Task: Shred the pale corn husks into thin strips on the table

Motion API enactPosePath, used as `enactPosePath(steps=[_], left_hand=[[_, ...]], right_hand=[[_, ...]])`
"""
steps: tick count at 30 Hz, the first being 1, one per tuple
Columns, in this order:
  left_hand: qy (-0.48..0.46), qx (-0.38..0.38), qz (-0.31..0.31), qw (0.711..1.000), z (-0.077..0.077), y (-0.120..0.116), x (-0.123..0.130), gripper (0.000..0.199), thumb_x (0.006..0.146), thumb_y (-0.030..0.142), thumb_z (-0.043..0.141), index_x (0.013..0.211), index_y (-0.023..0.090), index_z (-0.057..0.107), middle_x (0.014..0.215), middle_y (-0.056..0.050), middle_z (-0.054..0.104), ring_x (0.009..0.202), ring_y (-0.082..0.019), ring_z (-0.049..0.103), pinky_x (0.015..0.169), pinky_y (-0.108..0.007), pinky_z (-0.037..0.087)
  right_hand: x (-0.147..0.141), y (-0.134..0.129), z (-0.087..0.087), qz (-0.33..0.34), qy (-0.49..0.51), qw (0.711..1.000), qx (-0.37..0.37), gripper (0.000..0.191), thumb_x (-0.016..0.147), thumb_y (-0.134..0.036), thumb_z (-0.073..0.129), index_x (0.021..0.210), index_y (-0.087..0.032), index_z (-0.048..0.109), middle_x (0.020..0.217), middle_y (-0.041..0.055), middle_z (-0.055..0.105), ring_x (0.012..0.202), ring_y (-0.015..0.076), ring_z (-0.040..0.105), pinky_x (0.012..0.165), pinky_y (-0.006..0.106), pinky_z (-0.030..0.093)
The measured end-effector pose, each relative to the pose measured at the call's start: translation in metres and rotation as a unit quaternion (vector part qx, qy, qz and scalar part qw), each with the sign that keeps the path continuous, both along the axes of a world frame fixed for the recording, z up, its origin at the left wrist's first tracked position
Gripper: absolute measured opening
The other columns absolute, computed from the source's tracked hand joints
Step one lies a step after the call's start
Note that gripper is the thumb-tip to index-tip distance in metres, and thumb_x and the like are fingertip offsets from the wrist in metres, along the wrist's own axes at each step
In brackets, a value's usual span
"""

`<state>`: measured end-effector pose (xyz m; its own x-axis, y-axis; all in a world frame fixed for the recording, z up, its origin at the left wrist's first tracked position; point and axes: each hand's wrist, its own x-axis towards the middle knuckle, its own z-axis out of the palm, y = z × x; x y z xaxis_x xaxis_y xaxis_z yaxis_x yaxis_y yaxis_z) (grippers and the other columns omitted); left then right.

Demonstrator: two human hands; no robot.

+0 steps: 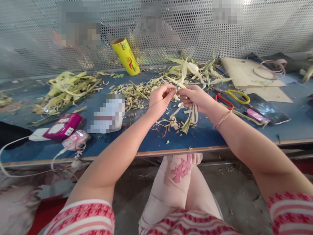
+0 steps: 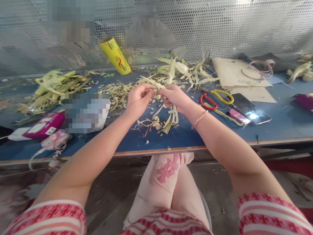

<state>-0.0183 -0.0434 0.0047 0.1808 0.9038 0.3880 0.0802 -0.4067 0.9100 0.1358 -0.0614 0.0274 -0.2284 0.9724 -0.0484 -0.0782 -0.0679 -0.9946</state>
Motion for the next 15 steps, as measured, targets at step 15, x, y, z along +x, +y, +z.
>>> enactPosePath(steps=[15], left_hand=[[0.079,0.111,0.027,0.990,-0.0029,-0.0008,-0.0033,0.007,0.081,0.022,0.063,0.081,0.021,0.069,0.071,-0.001,0.063,0.073,-0.014,0.059,0.071,-0.026,0.045]], right_hand=[[0.0049,-0.0021,0.0064,0.075,0.112,0.986,-0.100,0.020,0.083,-0.013,0.054,0.071,-0.019,0.040,0.053,-0.0095,0.023,0.043,0.0043,0.013,0.035,0.016,0.016]])
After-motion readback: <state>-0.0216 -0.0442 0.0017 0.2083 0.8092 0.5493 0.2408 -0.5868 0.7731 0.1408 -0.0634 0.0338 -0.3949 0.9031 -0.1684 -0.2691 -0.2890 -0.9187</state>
